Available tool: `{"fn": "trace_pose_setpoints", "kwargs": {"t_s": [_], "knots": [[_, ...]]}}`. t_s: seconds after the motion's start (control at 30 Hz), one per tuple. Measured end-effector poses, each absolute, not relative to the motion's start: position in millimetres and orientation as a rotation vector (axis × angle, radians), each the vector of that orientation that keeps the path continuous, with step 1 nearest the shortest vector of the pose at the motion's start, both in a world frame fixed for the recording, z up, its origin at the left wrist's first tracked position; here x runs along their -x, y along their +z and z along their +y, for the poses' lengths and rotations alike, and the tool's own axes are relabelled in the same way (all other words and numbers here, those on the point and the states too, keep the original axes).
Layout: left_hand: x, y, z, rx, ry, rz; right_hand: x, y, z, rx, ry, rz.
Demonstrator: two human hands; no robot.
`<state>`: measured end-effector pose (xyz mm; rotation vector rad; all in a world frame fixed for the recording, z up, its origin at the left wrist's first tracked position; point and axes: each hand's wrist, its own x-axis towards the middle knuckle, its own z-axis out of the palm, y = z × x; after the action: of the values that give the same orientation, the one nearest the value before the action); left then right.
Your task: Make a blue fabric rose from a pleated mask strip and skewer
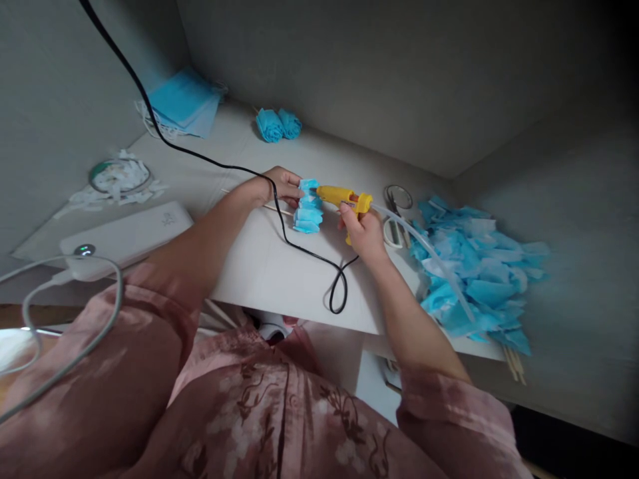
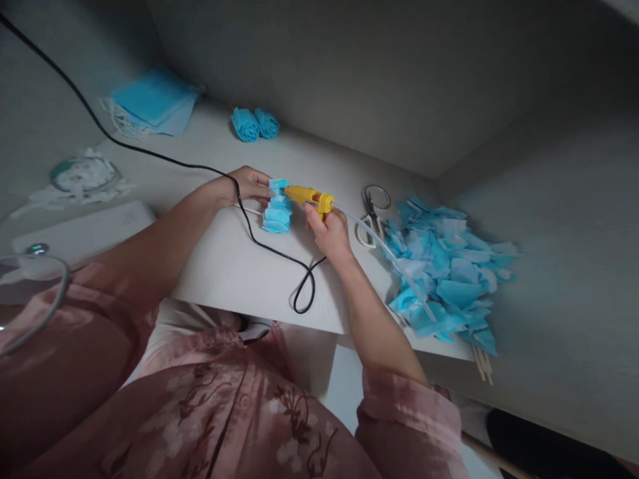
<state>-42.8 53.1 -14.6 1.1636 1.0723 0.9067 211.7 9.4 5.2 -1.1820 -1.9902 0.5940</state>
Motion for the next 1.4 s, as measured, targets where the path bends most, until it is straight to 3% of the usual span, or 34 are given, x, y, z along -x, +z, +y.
{"fn": "trace_pose_setpoints", "kwargs": {"t_s": [0.9,1.4], "knots": [[45.3,-11.8,48.4,-1.190,0.923,1.064,-228.8,6.3,19.6,1.213,0.501,-2.007],[44.5,-9.9,47.4,-1.168,0.928,1.078,-227.8,19.2,4.3,1.129,0.723,-2.021]]}}
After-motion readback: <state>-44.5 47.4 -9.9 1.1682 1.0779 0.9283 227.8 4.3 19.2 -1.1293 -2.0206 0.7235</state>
